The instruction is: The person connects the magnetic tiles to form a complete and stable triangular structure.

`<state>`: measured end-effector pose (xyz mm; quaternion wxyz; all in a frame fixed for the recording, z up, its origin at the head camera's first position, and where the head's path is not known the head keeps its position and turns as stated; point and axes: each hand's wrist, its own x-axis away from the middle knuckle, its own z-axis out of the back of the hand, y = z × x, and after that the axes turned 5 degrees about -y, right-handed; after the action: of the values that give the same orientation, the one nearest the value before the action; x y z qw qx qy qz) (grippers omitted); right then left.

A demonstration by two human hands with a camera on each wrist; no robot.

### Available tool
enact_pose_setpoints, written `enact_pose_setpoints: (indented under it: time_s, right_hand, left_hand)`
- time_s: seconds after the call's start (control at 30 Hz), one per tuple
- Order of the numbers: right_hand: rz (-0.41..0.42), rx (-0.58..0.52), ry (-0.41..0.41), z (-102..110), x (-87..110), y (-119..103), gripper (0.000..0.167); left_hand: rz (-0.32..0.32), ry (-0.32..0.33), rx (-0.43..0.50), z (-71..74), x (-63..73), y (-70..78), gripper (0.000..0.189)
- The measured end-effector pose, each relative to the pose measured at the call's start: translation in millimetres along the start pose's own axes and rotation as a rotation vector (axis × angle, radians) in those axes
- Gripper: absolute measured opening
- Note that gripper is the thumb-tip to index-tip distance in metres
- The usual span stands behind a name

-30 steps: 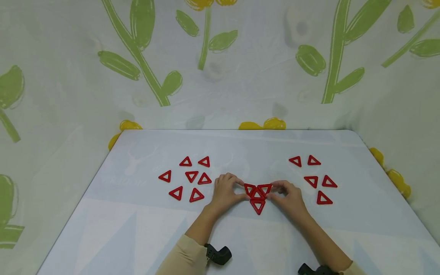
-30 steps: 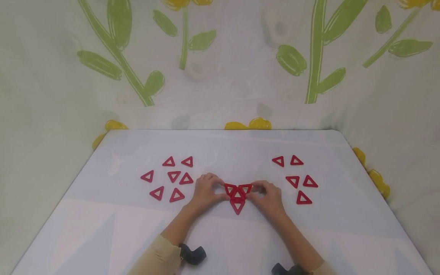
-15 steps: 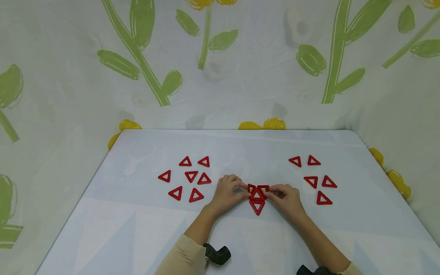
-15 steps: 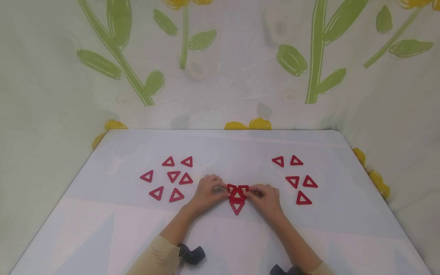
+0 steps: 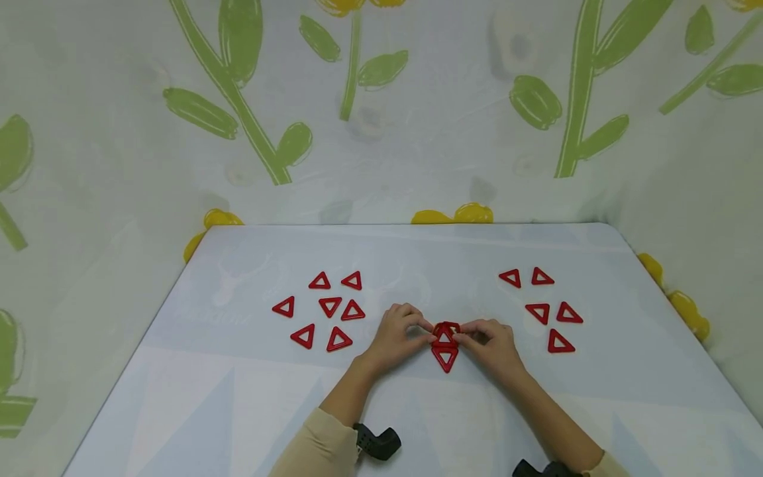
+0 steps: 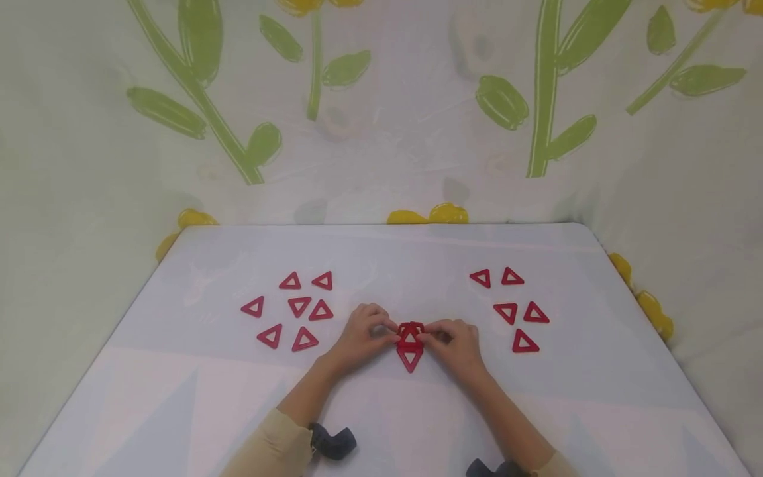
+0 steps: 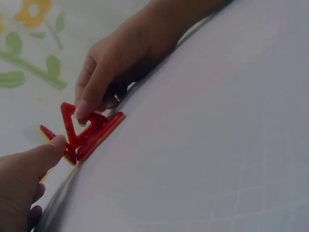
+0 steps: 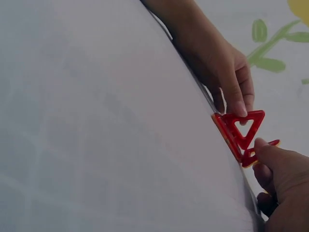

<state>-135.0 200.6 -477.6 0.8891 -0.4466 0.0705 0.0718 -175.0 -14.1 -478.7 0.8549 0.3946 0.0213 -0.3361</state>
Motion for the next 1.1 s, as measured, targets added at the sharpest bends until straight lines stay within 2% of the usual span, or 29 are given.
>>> enact_pose_setpoints:
  time_s: [0.13, 0.4, 0.53, 0.7, 0.87, 0.97, 1.1]
  right_hand:
    - [0.0, -0.018, -0.01, -0.9, 0.0, 1.2, 0.012]
    - [0.0, -0.053, -0.029, -0.6, 0.3, -2.6, 0.011]
    - [0.002, -0.062, -0.042, -1.2, 1.0, -3.9, 0.011]
    - [0.063, -0.019, -0.022, -2.4, 1.9, -2.5, 0.018]
    - [0.149, 0.034, -0.016, -2.6, 1.6, -1.6, 0.024]
    - [0.182, 0.068, -0.035, -2.5, 1.6, -0.7, 0.027]
    - [0.197, 0.105, -0.064, -1.4, 2.6, -0.1, 0.033]
  left_hand:
    - [-0.025, 0.011, 0.02, -3.7, -1.4, 0.9, 0.012]
    - [0.0, 0.001, 0.014, -6.9, -2.7, 2.3, 0.012]
    - [-0.013, 0.0, 0.013, -7.7, -2.7, 2.8, 0.011]
    - [-0.025, -0.01, 0.033, -6.9, -2.7, 1.4, 0.011]
    - [0.001, -0.038, 0.06, -4.5, -2.7, -2.1, 0.015]
    - [0.0, -0.071, 0.009, -2.8, -2.2, -3.1, 0.023]
    - [-0.034, -0.133, -0.092, -0.4, -1.5, -2.0, 0.031]
